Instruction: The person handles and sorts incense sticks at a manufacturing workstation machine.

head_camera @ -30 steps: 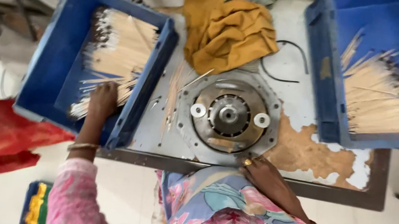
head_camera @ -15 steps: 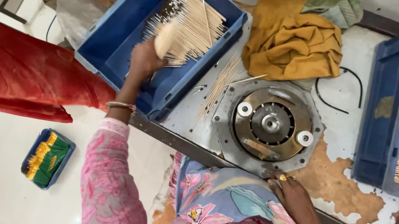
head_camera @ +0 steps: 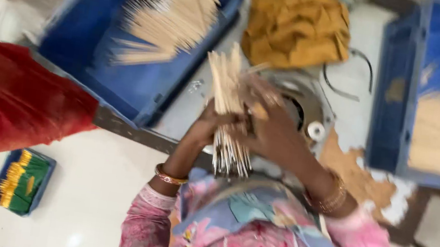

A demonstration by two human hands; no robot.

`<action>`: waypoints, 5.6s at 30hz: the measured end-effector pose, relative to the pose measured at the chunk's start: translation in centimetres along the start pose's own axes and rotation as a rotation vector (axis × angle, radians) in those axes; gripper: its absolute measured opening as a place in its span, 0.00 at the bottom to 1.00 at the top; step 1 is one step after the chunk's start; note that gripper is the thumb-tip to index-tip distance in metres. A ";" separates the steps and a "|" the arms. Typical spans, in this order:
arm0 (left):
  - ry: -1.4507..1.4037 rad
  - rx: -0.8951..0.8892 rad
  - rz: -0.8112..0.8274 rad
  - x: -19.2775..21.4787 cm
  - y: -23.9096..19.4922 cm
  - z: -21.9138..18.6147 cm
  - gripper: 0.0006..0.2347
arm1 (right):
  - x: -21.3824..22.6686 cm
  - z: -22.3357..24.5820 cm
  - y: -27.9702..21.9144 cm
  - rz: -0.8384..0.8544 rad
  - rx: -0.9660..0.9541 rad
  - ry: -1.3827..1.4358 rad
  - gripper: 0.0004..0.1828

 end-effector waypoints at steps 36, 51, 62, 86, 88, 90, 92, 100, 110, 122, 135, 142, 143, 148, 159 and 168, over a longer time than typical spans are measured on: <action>0.153 0.077 -0.011 -1.7 -3.8 7.2 0.16 | -5.7 -10.4 -10.3 0.063 -0.613 0.331 0.18; -0.026 0.153 -0.314 3.3 -4.8 5.0 0.19 | 5.4 -13.3 -12.5 -0.448 -0.556 0.509 0.15; -0.128 0.118 -0.167 3.5 -5.4 8.3 0.19 | -2.0 -16.6 -12.0 -0.122 -0.483 -0.229 0.07; 0.358 -0.081 -0.154 1.3 -2.9 5.1 0.22 | 2.6 -13.4 -15.1 -0.069 -0.748 0.119 0.18; 0.015 0.174 -0.332 3.1 -3.6 7.0 0.26 | 7.2 -13.1 -15.0 -0.290 -0.823 -0.137 0.20; -0.092 0.245 -0.313 3.0 -4.0 7.7 0.27 | 6.8 -13.0 -16.1 -0.363 -0.772 -0.085 0.17; -0.205 0.318 -0.303 2.7 -5.1 8.8 0.27 | 5.9 -13.4 -16.3 -0.422 -0.723 -0.027 0.13; -0.094 0.159 -0.170 3.5 -5.5 9.5 0.21 | -1.9 -16.0 -12.9 -0.045 -0.534 -0.261 0.16; 0.371 0.020 -0.053 -0.7 -4.5 3.6 0.19 | -2.2 -14.8 -14.1 -0.331 -1.030 0.362 0.18; 0.215 0.113 -0.145 2.3 -3.8 6.7 0.16 | -1.4 -17.4 -13.9 0.086 -0.544 -0.488 0.08; 0.406 -0.054 -0.063 -1.1 -4.6 2.5 0.17 | -3.1 -11.8 -11.3 -0.036 -0.602 0.176 0.12; 0.549 -0.086 -0.116 0.7 -2.1 4.5 0.15 | 0.3 -16.1 -15.6 -0.121 -0.827 0.229 0.14; 0.551 -0.078 -0.119 0.5 -2.7 4.1 0.15 | -0.7 -17.6 -16.1 -0.118 -0.833 0.236 0.14; -0.182 0.242 -0.288 2.8 -3.9 8.3 0.16 | -4.3 -20.9 -15.7 0.179 -0.482 -0.553 0.13; 0.437 -0.047 -0.048 -1.0 -3.5 3.3 0.17 | -3.0 -12.0 -10.6 -0.059 -0.513 0.168 0.14; 0.233 0.067 -0.185 1.2 -2.9 5.6 0.16 | -1.0 -18.0 -15.1 -0.038 -0.806 -0.040 0.16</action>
Point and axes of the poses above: each hand's wrist, its own y-axis towards the middle knuckle, its own x-axis out of the back of the hand, z = x × y, the point moved 10 cm from there along y, towards the middle knuckle, and after that the axes turned 3 degrees about y, right-handed, at the moved point
